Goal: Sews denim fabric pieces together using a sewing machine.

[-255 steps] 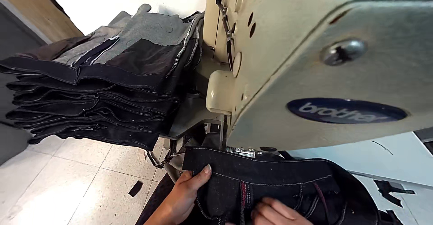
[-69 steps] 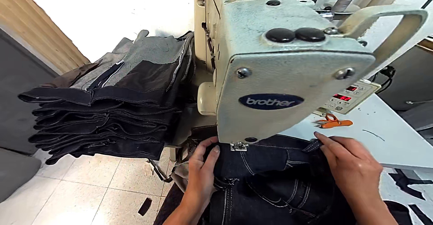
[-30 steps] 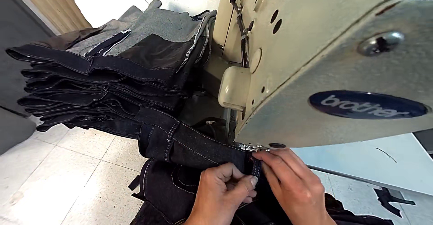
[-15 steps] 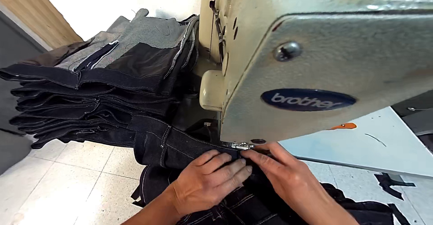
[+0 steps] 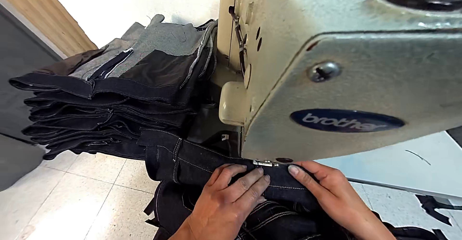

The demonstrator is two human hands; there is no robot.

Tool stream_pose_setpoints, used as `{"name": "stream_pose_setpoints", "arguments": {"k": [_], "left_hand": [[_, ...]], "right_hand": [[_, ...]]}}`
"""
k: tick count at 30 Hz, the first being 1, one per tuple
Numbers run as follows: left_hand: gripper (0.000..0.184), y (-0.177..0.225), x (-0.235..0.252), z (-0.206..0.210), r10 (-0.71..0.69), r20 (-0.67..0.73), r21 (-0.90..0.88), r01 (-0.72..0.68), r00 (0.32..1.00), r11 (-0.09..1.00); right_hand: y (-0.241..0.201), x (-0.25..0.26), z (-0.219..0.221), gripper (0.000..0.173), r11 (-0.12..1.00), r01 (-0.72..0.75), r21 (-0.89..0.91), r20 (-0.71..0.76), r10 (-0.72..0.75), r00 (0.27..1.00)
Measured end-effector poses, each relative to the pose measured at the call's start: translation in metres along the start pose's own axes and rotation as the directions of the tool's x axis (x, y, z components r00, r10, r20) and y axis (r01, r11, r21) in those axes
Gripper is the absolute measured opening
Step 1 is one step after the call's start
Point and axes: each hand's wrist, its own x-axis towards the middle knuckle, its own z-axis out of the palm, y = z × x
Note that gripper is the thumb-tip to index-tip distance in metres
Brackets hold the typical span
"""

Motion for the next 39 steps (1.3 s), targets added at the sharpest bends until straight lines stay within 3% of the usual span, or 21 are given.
{"name": "stream_pose_setpoints", "arguments": {"k": [12,16,19,24,28,33,36,39], "left_hand": [[0.028,-0.003,-0.004,-0.001,-0.035,-0.007,-0.107,0.034,0.999,0.994],[0.029,-0.010,-0.002,-0.010,-0.067,-0.010,-0.392,0.058,0.998,0.918],[0.030,-0.020,-0.003,-0.024,-0.207,-0.021,-0.534,0.164,0.978,0.829],[0.023,-0.036,-0.001,-0.031,-0.381,-0.063,-0.428,0.320,0.922,0.845],[0.028,-0.033,0.007,-0.027,-0.413,0.037,-0.282,0.405,0.910,0.869],[0.031,-0.030,0.015,-0.012,-0.416,0.070,-0.260,0.419,0.907,0.870],[0.037,-0.028,0.022,-0.008,-0.475,0.182,-0.248,0.507,0.861,0.825],[0.050,-0.026,0.031,-0.012,-0.523,0.358,-0.221,0.615,0.773,0.757]], "right_hand": [[0.001,-0.001,0.006,0.038,1.000,0.006,0.012,-0.032,-0.005,0.999],[0.003,-0.002,0.001,0.039,1.000,-0.007,0.013,-0.003,0.007,1.000],[0.002,-0.005,-0.003,0.040,0.999,0.011,0.034,0.047,-0.012,0.999],[0.001,-0.006,-0.007,0.041,1.000,-0.002,-0.021,0.072,0.003,0.997],[-0.004,-0.003,-0.008,0.042,0.996,-0.005,-0.089,0.077,0.012,0.997],[-0.008,0.000,-0.005,0.045,0.987,0.006,-0.163,0.072,0.006,0.997],[-0.009,0.001,-0.003,0.047,0.986,0.003,-0.166,0.089,0.012,0.996],[-0.011,0.002,0.001,0.051,0.987,-0.011,-0.161,0.091,0.026,0.996]]}}
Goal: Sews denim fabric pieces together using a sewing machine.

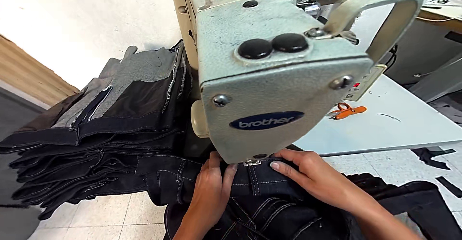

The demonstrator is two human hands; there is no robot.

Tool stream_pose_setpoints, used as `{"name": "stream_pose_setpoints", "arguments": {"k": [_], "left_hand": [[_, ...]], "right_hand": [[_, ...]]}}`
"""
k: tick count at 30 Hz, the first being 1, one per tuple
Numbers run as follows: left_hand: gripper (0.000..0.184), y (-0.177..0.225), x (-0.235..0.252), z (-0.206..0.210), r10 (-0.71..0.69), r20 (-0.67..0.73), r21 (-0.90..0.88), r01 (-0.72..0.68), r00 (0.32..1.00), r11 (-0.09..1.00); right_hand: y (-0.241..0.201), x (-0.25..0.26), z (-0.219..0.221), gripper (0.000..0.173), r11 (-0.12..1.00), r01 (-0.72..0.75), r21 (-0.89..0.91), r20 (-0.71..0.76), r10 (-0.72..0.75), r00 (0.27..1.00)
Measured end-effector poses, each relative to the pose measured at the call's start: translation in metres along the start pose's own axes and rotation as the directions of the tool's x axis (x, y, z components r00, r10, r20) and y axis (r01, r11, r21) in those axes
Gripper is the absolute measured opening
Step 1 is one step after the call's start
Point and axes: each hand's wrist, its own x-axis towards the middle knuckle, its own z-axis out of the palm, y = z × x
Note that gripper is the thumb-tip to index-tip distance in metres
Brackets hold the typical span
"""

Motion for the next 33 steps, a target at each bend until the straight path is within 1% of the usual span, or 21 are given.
{"name": "stream_pose_setpoints", "arguments": {"k": [2,3,5,6,8,10,11,13,14,15,16,18,19,22,25,27,30,33], "left_hand": [[0.051,0.002,0.000,0.000,-0.047,0.048,-0.046,0.049,0.998,0.998],[0.048,0.001,-0.002,0.003,-0.034,0.015,-0.089,0.035,0.999,0.995],[0.044,0.001,-0.005,0.011,0.043,-0.110,-0.176,-0.062,0.993,0.982],[0.042,-0.001,-0.003,0.014,0.081,-0.159,-0.221,-0.115,0.984,0.968],[0.034,-0.004,0.008,0.019,0.106,-0.232,-0.284,-0.171,0.967,0.943],[0.032,-0.006,0.016,0.023,0.118,-0.302,-0.262,-0.202,0.946,0.944],[0.032,-0.006,0.020,0.023,0.107,-0.326,-0.232,-0.189,0.939,0.954],[0.027,-0.006,0.027,0.018,0.041,-0.299,-0.238,-0.117,0.953,0.964],[0.020,-0.008,0.032,0.016,0.051,-0.280,-0.240,-0.121,0.959,0.963],[0.010,-0.011,0.037,0.015,0.099,-0.274,-0.236,-0.166,0.957,0.957],[0.007,-0.014,0.041,0.014,0.161,-0.261,-0.238,-0.225,0.952,0.945],[0.008,-0.021,0.047,0.010,0.260,-0.220,-0.239,-0.310,0.940,0.920],[0.008,-0.022,0.048,0.008,0.283,-0.205,-0.245,-0.329,0.937,0.912],[0.009,-0.020,0.045,0.008,0.285,-0.205,-0.229,-0.329,0.936,0.916],[0.012,-0.012,0.039,0.010,0.293,-0.239,-0.038,-0.311,0.926,0.950],[0.013,-0.011,0.037,0.011,0.287,-0.238,0.020,-0.291,0.928,0.957],[0.012,-0.017,0.040,0.013,0.271,-0.225,-0.027,-0.284,0.936,0.958],[0.011,-0.019,0.041,0.012,0.273,-0.211,-0.044,-0.289,0.938,0.956]], "right_hand": [[0.000,-0.001,0.006,0.052,1.000,0.003,0.002,-0.026,-0.003,1.000],[0.001,-0.003,0.010,0.053,1.000,0.017,0.004,-0.053,-0.017,0.998],[0.005,-0.004,0.018,0.054,0.998,0.060,-0.013,-0.135,-0.061,0.989],[0.006,-0.002,0.020,0.053,0.996,0.080,-0.033,-0.183,-0.085,0.979],[0.008,0.009,0.021,0.049,0.987,0.126,-0.102,-0.281,-0.150,0.948],[0.005,0.022,0.020,0.040,0.971,0.161,-0.177,-0.343,-0.214,0.915],[0.002,0.028,0.018,0.037,0.963,0.159,-0.216,-0.367,-0.231,0.901],[-0.007,0.035,0.017,0.036,0.960,0.130,-0.247,-0.389,-0.221,0.894],[-0.012,0.038,0.015,0.035,0.960,0.109,-0.256,-0.393,-0.207,0.896],[-0.015,0.042,0.012,0.033,0.964,0.091,-0.250,-0.393,-0.187,0.901],[-0.016,0.045,0.010,0.031,0.969,0.074,-0.237,-0.381,-0.163,0.910],[-0.016,0.051,0.009,0.026,0.974,0.044,-0.222,-0.353,-0.122,0.928],[-0.014,0.054,0.009,0.025,0.975,0.039,-0.220,-0.347,-0.115,0.931],[-0.011,0.056,0.011,0.018,0.975,0.065,-0.211,-0.354,-0.139,0.925],[-0.009,0.053,0.010,0.017,0.967,0.098,-0.235,-0.370,-0.182,0.911],[-0.007,0.050,0.011,0.021,0.961,0.109,-0.255,-0.370,-0.201,0.907],[-0.004,0.048,0.008,0.026,0.960,0.100,-0.263,-0.358,-0.193,0.914],[-0.006,0.047,0.006,0.024,0.964,0.092,-0.251,-0.349,-0.179,0.920]]}}
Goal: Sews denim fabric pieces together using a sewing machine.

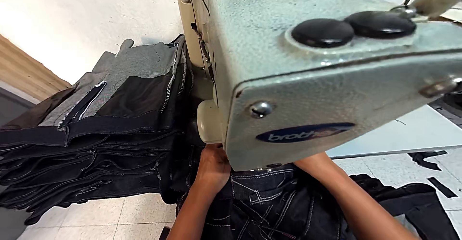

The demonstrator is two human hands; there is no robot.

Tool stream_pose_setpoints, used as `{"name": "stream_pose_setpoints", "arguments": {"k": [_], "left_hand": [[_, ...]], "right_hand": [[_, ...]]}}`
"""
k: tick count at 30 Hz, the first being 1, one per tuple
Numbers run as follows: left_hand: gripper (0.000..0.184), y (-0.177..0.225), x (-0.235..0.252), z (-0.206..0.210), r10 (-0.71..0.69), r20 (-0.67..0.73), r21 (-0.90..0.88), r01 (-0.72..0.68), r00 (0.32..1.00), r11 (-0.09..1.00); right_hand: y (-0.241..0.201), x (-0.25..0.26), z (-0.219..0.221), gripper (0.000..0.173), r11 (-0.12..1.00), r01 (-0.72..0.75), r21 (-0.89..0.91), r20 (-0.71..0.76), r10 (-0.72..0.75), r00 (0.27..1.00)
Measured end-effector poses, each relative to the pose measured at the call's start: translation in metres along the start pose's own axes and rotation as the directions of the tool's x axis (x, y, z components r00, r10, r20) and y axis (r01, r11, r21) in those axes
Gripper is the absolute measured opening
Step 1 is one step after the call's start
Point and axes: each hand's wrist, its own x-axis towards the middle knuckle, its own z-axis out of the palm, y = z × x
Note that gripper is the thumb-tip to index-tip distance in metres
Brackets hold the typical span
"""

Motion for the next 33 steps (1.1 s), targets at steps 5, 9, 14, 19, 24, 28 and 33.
{"name": "stream_pose_setpoints", "arguments": {"k": [5,9,14,19,24,28,33], "left_hand": [[0.012,0.006,-0.002,-0.001,0.052,-0.055,0.101,-0.046,0.997,0.994],[0.012,0.004,-0.003,-0.001,0.083,-0.066,0.121,-0.074,0.994,0.990],[0.012,0.004,-0.001,-0.007,0.019,-0.006,0.058,-0.019,1.000,0.998],[0.014,0.009,0.001,-0.010,-0.030,0.027,0.051,0.028,0.999,0.998],[0.016,0.013,0.001,-0.011,-0.045,0.040,0.028,0.044,0.998,0.999],[0.017,0.018,0.003,-0.012,-0.055,0.074,0.045,0.051,0.996,0.998],[0.018,0.020,-0.032,-0.025,0.153,-0.157,0.259,-0.109,0.976,0.960]], "right_hand": [[-0.001,0.002,-0.002,0.022,1.000,-0.002,0.018,0.018,0.002,1.000],[-0.002,0.002,-0.003,0.025,1.000,0.019,0.020,0.012,-0.019,1.000],[-0.006,0.004,-0.006,0.025,0.999,0.026,0.026,0.026,-0.027,0.999],[-0.004,0.005,-0.005,0.020,0.998,0.056,0.022,0.001,-0.056,0.998],[0.008,-0.008,-0.019,0.039,1.000,0.015,0.024,0.072,-0.016,0.997],[0.027,-0.048,-0.037,0.072,0.989,-0.143,0.037,0.139,0.137,0.981],[0.031,-0.100,-0.041,0.085,0.815,-0.472,0.337,0.263,0.399,0.878]]}}
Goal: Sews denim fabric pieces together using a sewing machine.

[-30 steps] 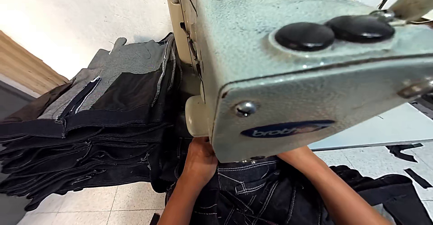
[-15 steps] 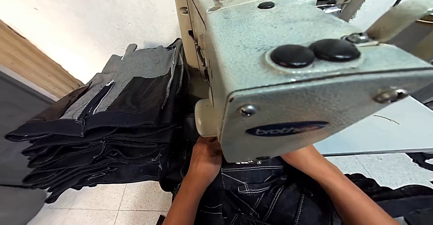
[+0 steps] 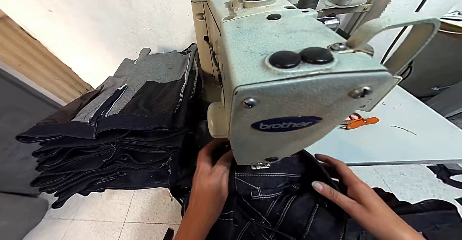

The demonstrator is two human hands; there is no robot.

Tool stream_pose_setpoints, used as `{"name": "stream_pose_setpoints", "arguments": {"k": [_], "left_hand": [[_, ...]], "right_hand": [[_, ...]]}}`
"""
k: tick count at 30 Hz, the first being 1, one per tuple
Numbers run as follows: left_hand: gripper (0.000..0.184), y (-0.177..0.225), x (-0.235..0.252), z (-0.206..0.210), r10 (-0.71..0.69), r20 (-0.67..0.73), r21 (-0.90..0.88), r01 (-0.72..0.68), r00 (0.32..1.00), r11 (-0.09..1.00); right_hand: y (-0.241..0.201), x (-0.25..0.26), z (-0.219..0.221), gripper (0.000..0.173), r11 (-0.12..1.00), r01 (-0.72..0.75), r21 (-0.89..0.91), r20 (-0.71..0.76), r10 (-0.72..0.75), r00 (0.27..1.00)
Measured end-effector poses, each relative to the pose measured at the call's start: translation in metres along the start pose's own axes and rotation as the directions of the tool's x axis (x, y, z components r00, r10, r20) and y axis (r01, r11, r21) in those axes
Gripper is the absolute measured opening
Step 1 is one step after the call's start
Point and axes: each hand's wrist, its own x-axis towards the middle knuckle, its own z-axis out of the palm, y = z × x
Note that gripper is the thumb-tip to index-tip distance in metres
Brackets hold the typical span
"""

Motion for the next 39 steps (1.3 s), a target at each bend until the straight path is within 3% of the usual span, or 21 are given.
{"name": "stream_pose_setpoints", "arguments": {"k": [2,4,6,8,9,12,13,16,18,23,34,39], "left_hand": [[0.018,0.007,-0.032,-0.021,-0.068,-0.020,-0.028,0.067,0.998,0.997],[0.026,0.013,-0.064,-0.032,-0.215,0.121,-0.068,0.224,0.969,0.972],[0.040,0.008,-0.079,-0.023,-0.310,0.221,-0.023,0.323,0.925,0.946],[0.067,0.003,-0.074,-0.003,-0.312,0.210,-0.053,0.330,0.926,0.943],[0.079,0.003,-0.067,0.008,-0.316,0.204,-0.113,0.342,0.927,0.933],[0.088,0.003,-0.044,0.031,-0.361,0.258,-0.382,0.438,0.896,0.814],[0.086,0.001,-0.039,0.032,-0.368,0.272,-0.414,0.453,0.889,0.789],[0.044,0.010,-0.030,0.019,-0.423,0.249,-0.356,0.489,0.871,0.796],[0.028,0.023,-0.025,0.015,-0.459,0.190,-0.315,0.497,0.868,0.809],[0.027,0.017,-0.007,0.027,-0.532,0.130,-0.319,0.543,0.837,0.776],[0.020,0.015,-0.006,0.023,-0.504,0.144,-0.291,0.523,0.852,0.801],[0.022,0.011,-0.001,0.015,-0.463,0.224,-0.227,0.508,0.857,0.831]], "right_hand": [[0.002,-0.004,0.004,0.086,0.965,-0.148,0.218,0.049,0.141,0.989],[0.004,-0.001,0.011,0.088,0.891,-0.266,0.368,0.116,0.240,0.964],[0.002,0.005,0.019,0.093,0.818,-0.357,0.452,0.198,0.298,0.934],[0.003,0.010,0.030,0.089,0.775,-0.356,0.522,0.182,0.307,0.934],[0.004,0.011,0.036,0.079,0.758,-0.330,0.563,0.119,0.321,0.940],[0.001,0.008,0.044,0.038,0.729,-0.183,0.659,-0.111,0.336,0.935],[-0.003,0.007,0.041,0.030,0.748,-0.151,0.646,-0.153,0.321,0.935],[-0.009,0.011,0.018,0.019,0.840,-0.198,0.505,-0.160,0.316,0.935],[-0.004,0.028,0.005,0.015,0.890,-0.241,0.387,-0.161,0.322,0.933],[-0.003,0.073,0.005,0.011,0.941,-0.193,0.278,-0.181,0.248,0.951],[0.001,0.069,0.006,0.009,0.948,-0.156,0.276,-0.192,0.213,0.958],[0.011,0.065,0.009,0.008,0.924,-0.201,0.324,-0.149,0.260,0.954]]}}
